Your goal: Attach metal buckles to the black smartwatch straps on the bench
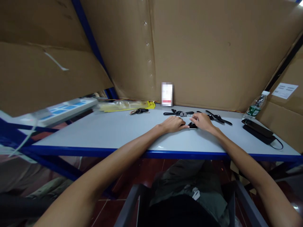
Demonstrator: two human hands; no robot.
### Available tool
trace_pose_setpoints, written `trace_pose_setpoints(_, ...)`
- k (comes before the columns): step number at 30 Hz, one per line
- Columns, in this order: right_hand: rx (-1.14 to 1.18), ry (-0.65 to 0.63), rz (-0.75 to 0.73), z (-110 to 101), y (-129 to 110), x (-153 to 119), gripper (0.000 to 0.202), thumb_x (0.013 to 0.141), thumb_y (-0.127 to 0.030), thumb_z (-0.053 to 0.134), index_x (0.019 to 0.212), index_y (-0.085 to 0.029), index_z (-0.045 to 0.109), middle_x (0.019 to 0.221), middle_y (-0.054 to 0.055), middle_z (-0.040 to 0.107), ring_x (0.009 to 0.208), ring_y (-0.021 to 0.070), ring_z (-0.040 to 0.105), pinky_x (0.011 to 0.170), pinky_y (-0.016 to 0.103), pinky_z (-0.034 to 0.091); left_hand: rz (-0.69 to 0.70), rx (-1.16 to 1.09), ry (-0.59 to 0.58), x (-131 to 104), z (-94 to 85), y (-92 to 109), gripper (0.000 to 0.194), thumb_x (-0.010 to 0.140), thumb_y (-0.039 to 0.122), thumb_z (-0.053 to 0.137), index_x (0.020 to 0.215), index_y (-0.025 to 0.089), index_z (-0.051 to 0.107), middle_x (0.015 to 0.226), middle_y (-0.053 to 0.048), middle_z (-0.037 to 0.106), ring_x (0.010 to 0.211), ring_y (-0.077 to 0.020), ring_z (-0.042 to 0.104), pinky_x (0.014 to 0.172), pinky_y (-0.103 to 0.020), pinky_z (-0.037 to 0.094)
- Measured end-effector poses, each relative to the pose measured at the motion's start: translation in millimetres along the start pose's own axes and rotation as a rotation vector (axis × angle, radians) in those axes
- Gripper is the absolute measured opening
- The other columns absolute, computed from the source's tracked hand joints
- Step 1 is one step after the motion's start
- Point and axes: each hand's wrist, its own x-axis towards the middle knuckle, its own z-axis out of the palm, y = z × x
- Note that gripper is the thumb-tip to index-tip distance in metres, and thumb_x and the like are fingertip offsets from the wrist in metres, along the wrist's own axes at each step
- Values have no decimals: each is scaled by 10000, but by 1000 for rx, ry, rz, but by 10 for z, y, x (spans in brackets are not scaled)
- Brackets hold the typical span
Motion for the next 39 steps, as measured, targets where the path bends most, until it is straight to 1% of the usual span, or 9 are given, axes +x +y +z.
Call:
trace_pose_setpoints(5, 271, -74, -29, 15, 100, 83, 103, 843, -189, 705, 837, -176, 806, 699, 23, 723, 689, 159, 622, 689, 266, 401, -8, 0, -11, 3, 1, 0, 632, 1075, 609, 319, 862, 190, 742, 852, -141, 724, 717, -225, 635, 661, -353, 352)
trace_pose_setpoints(9, 363, -104, 55, 57, 99, 84, 103, 845, -172, 684, 827, -152, 783, 667, 29, 721, 654, 158, 629, 675, 262, 413, -6, 15, -12, 4, -2, 1, 654, 1075, 613, 302, 860, 179, 742, 845, -131, 722, 725, -226, 636, 657, -344, 349)
trace_pose_setpoints(12, 228, -54, 65, 49, 70, 51, 129, 866, -208, 682, 778, -156, 760, 701, 56, 728, 664, 166, 613, 661, 267, 385, -2, 16, -5, 2, -8, 4, 646, 1076, 608, 314, 858, 175, 740, 827, -122, 718, 702, -207, 620, 649, -339, 339)
trace_pose_setpoints(16, -45, 0, -13, 0, 25, 1, 254, 877, -220, 613, 666, -167, 743, 678, 79, 692, 661, 179, 560, 640, 299, 306, -9, 20, -17, -5, -22, 10, 647, 1078, 609, 307, 852, 179, 735, 844, -127, 723, 706, -214, 618, 641, -341, 325)
trace_pose_setpoints(23, 103, -29, -110, -70, -4, 1, 333, 879, -285, 541, 687, -156, 780, 573, 18, 587, 600, 138, 451, 628, 296, 257, 1, 2, -16, -10, -19, -3, 650, 1075, 614, 308, 822, 178, 720, 826, -127, 713, 693, -215, 614, 639, -343, 327)
trace_pose_setpoints(26, 24, -8, -120, -87, -3, -9, 369, 905, -316, 524, 670, -163, 764, 568, 28, 563, 592, 144, 421, 616, 304, 235, 0, -16, -8, -8, -14, -4, 640, 1075, 611, 319, 813, 179, 713, 817, -117, 709, 677, -202, 605, 644, -338, 331)
trace_pose_setpoints(29, -61, 5, -96, -92, 13, -15, 334, 874, -281, 542, 628, -164, 735, 572, 40, 559, 590, 148, 401, 614, 316, 215, -9, -22, -12, -8, -22, 6, 634, 1074, 611, 327, 808, 178, 707, 806, -109, 705, 668, -194, 601, 641, -329, 322)
trace_pose_setpoints(35, 121, -47, -140, -83, 26, 7, 352, 880, -309, 538, 674, -155, 779, 527, -3, 491, 568, 126, 392, 617, 296, 234, -21, 3, -36, -13, -43, 24, 624, 1072, 614, 336, 820, 179, 704, 843, -114, 722, 689, -201, 607, 624, -323, 299)
trace_pose_setpoints(39, 12, 10, -111, -70, 34, 3, 346, 874, -286, 545, 628, -161, 755, 549, 25, 535, 581, 137, 403, 611, 313, 214, -11, -1, -27, -11, -31, 12, 646, 1070, 632, 320, 819, 177, 704, 828, -109, 718, 689, -192, 606, 625, -320, 300)
